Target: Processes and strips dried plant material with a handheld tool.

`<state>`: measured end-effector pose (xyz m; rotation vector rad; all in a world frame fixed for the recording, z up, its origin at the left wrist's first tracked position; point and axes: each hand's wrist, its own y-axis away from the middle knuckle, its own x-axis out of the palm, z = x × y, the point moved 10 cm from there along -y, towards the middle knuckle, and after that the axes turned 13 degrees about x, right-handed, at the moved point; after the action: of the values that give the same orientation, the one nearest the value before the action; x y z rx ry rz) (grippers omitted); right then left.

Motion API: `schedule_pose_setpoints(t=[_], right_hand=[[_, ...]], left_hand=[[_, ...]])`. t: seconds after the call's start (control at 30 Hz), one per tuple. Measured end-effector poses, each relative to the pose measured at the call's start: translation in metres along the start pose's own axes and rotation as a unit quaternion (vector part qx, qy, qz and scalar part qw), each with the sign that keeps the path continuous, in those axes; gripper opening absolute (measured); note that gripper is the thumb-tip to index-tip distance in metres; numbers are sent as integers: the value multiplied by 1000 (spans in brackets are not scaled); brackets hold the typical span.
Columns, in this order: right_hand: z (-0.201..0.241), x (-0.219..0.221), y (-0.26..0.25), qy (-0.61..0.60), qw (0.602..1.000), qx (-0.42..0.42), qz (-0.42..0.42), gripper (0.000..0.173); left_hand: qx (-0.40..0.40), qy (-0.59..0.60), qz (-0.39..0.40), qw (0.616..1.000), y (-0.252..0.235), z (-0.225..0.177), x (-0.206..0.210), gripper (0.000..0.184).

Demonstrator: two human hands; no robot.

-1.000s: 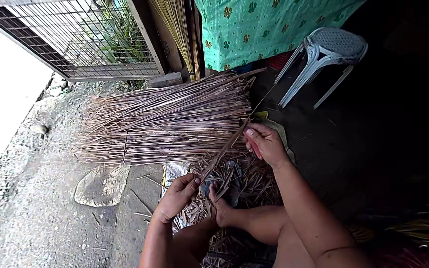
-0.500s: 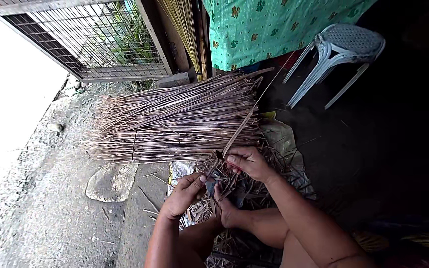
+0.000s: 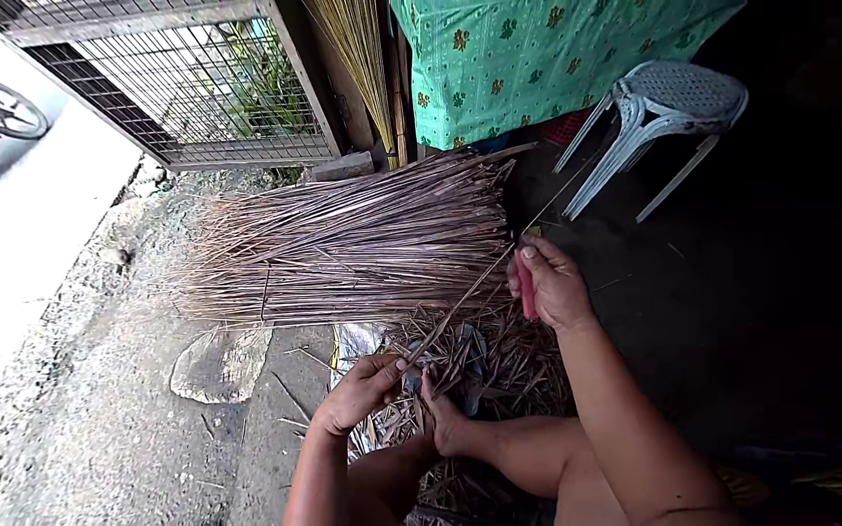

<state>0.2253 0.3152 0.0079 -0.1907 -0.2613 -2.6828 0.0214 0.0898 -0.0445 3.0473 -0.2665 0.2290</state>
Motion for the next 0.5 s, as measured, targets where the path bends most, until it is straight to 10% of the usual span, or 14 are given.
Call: schedule_pose_setpoints(t=[0.2, 0.5], right_hand=[[-29, 58, 16, 95, 986, 35, 132, 27], [-2, 6, -3, 1, 999, -52, -14, 23]], left_hand=[[-18, -41, -17, 999, -1, -4, 1, 45], [-1, -21, 14, 1000, -3, -3, 4, 45]])
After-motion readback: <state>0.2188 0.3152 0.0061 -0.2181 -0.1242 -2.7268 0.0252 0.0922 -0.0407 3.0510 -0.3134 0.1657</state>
